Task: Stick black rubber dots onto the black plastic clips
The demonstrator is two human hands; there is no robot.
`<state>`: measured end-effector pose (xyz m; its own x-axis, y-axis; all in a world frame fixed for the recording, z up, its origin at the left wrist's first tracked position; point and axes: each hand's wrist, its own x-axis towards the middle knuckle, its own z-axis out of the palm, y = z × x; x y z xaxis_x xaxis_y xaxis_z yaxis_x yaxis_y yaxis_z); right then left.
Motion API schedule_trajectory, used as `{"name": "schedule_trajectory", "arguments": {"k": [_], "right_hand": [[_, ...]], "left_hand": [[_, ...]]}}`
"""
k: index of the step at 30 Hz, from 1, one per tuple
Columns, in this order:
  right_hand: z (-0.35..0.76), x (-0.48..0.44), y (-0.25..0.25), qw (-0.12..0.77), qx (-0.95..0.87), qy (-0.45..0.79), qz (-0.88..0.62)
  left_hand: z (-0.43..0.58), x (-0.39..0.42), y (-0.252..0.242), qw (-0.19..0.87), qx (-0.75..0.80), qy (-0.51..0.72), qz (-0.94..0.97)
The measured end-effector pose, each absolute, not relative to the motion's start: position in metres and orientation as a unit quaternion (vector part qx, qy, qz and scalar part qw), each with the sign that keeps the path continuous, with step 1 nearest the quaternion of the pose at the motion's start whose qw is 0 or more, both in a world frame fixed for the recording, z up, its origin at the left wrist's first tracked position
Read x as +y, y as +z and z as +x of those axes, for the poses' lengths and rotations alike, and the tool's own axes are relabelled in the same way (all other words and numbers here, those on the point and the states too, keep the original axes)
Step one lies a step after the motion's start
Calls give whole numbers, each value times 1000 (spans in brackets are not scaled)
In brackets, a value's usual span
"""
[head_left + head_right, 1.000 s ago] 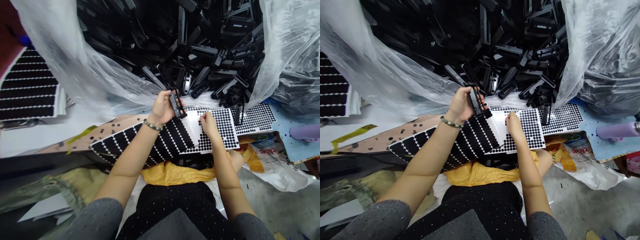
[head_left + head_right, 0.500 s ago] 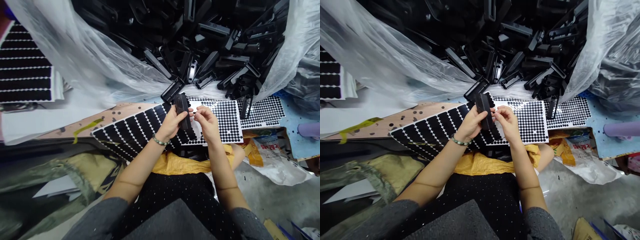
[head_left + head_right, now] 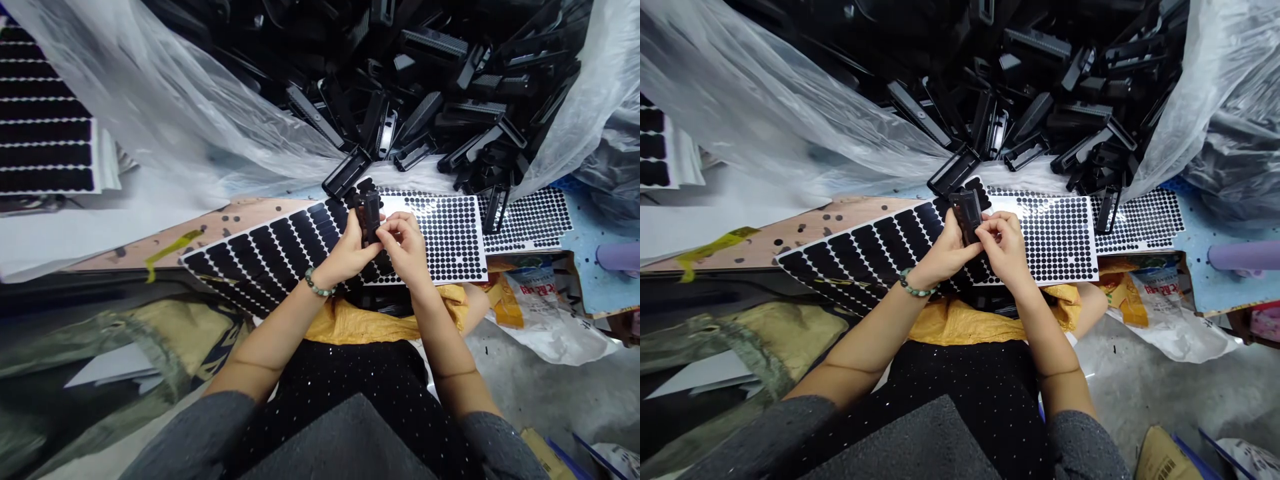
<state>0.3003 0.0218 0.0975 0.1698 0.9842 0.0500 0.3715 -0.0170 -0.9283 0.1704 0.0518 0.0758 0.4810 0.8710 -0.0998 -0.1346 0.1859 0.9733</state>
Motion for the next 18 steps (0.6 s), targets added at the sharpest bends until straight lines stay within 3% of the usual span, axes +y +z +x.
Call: {"name": "schedule_trajectory", "arguments": {"k": [12, 15, 18], "right_hand": [[308, 59, 71, 373, -524, 226, -731], [304, 66, 70, 318, -600, 201, -706], [306, 62, 73, 345, -638, 221, -652]], "left_hand": [[149, 78, 83, 692, 408, 363, 473], [159, 95, 80, 681, 453, 359, 450], [165, 104, 79, 680, 476, 355, 430]]}}
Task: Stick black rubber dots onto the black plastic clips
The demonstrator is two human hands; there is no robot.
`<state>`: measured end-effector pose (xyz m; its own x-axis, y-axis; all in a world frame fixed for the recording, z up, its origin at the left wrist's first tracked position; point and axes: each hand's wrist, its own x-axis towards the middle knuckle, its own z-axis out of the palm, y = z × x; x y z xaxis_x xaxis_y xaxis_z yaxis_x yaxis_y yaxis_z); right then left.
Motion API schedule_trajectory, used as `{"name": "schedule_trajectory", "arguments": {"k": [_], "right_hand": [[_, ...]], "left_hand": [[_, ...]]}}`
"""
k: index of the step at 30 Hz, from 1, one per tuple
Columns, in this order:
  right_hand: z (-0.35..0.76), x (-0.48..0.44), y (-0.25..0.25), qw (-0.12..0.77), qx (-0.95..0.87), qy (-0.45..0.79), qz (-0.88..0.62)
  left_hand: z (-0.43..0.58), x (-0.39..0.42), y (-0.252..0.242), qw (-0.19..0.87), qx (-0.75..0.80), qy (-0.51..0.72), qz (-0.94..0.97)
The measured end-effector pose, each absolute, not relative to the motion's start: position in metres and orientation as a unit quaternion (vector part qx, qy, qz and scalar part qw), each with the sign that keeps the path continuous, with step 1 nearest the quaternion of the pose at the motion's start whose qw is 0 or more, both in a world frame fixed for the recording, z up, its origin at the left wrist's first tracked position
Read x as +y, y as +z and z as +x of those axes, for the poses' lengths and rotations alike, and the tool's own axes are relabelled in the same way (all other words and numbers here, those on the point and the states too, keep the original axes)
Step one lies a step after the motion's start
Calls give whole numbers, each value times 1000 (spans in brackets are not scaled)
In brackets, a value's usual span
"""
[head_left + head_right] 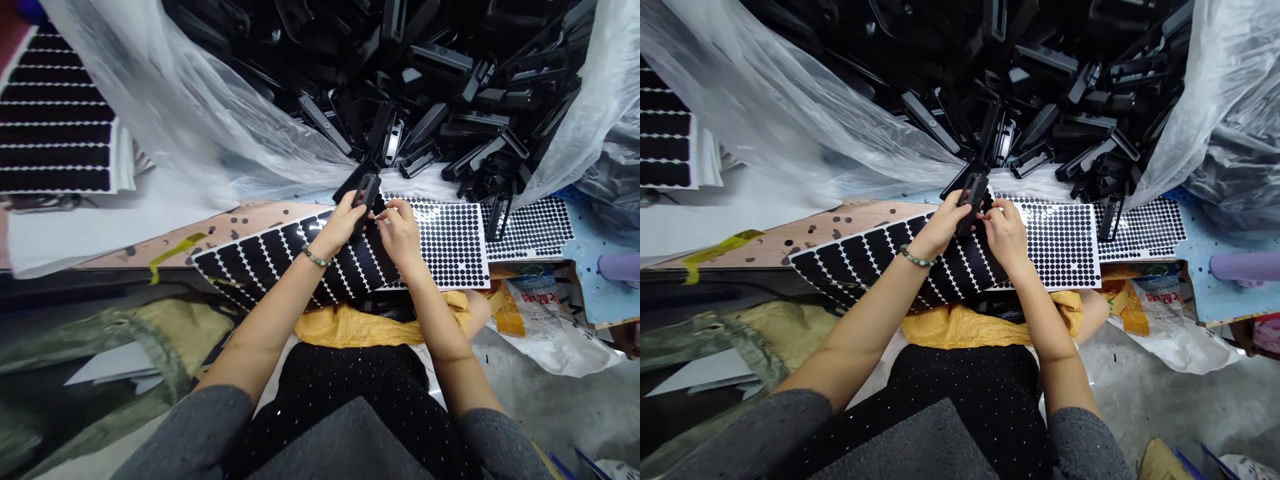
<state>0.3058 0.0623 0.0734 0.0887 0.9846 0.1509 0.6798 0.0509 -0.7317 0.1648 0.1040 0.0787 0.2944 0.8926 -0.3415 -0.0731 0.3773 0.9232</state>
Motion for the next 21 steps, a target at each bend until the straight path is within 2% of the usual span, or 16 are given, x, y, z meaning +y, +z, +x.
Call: {"name": "schedule_trajectory", "arguments": {"k": [4, 6, 14, 21], "right_hand": [[321, 57, 86, 451, -581, 279, -617], [328, 56, 94, 478, -569, 301, -598], [326, 51, 111, 493, -563, 329, -575], [324, 47, 109, 487, -576, 293, -587]], "left_hand": [[159, 99, 85, 713, 443, 334, 429], [154, 94, 92, 725, 423, 314, 443], [148, 81, 107, 720, 385, 300, 494], [149, 75, 110, 714, 380, 304, 504]]}}
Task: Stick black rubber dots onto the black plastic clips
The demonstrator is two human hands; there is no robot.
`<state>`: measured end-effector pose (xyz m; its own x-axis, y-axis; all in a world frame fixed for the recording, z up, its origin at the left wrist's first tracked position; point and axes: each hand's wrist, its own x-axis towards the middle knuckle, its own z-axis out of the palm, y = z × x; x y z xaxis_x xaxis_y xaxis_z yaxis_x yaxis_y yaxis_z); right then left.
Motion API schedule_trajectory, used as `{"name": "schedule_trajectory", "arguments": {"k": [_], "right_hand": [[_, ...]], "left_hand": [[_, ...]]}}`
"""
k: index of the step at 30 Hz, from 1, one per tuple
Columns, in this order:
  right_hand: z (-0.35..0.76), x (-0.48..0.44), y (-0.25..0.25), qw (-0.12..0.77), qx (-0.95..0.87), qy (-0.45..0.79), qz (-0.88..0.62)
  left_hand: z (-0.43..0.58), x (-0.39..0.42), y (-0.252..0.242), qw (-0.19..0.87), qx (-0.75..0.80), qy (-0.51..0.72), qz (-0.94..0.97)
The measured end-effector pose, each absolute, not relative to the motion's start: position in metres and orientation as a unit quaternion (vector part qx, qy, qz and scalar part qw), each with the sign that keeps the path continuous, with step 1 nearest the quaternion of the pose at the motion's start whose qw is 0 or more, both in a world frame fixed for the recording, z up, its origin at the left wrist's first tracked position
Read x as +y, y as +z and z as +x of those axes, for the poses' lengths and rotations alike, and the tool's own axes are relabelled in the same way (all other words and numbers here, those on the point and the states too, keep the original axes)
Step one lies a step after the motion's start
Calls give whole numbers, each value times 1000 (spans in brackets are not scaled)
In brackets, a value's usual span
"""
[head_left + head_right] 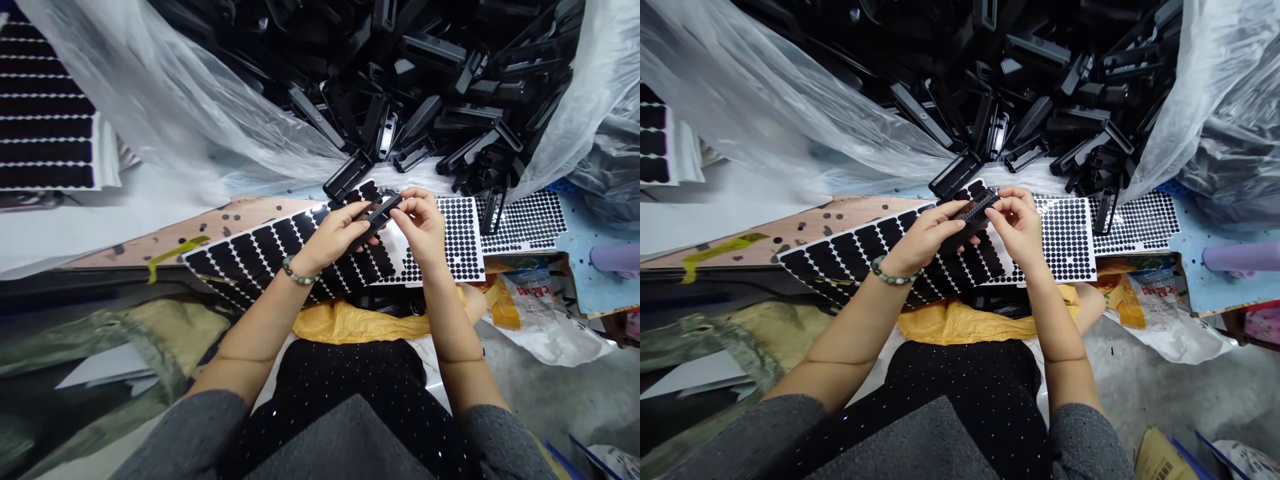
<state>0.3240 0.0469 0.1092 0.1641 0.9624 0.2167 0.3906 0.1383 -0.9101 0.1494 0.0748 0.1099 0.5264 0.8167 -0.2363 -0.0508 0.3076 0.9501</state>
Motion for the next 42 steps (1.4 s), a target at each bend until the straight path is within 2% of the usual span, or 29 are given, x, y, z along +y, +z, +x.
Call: {"name": "schedule_trajectory", "arguments": {"k": [10, 16, 20, 30, 37, 42], "right_hand": [[305, 26, 121, 491, -548, 164, -657], [305, 29, 113, 533, -502, 332, -595], [300, 31, 112, 541, -474, 386, -578], [305, 25, 119, 576, -433, 425, -548], [314, 22, 116, 550, -409, 487, -541], [317, 20, 112, 535, -457, 446, -554]], "left_hand": [[155, 55, 114, 701, 385, 357, 482], [153, 52, 113, 714, 369, 348, 483], [152, 52, 109, 686, 364, 364, 514], [153, 45, 107, 714, 364, 361, 476], [149, 47, 107, 749, 354, 327, 455], [149, 44, 102, 736, 352, 306, 491]]}}
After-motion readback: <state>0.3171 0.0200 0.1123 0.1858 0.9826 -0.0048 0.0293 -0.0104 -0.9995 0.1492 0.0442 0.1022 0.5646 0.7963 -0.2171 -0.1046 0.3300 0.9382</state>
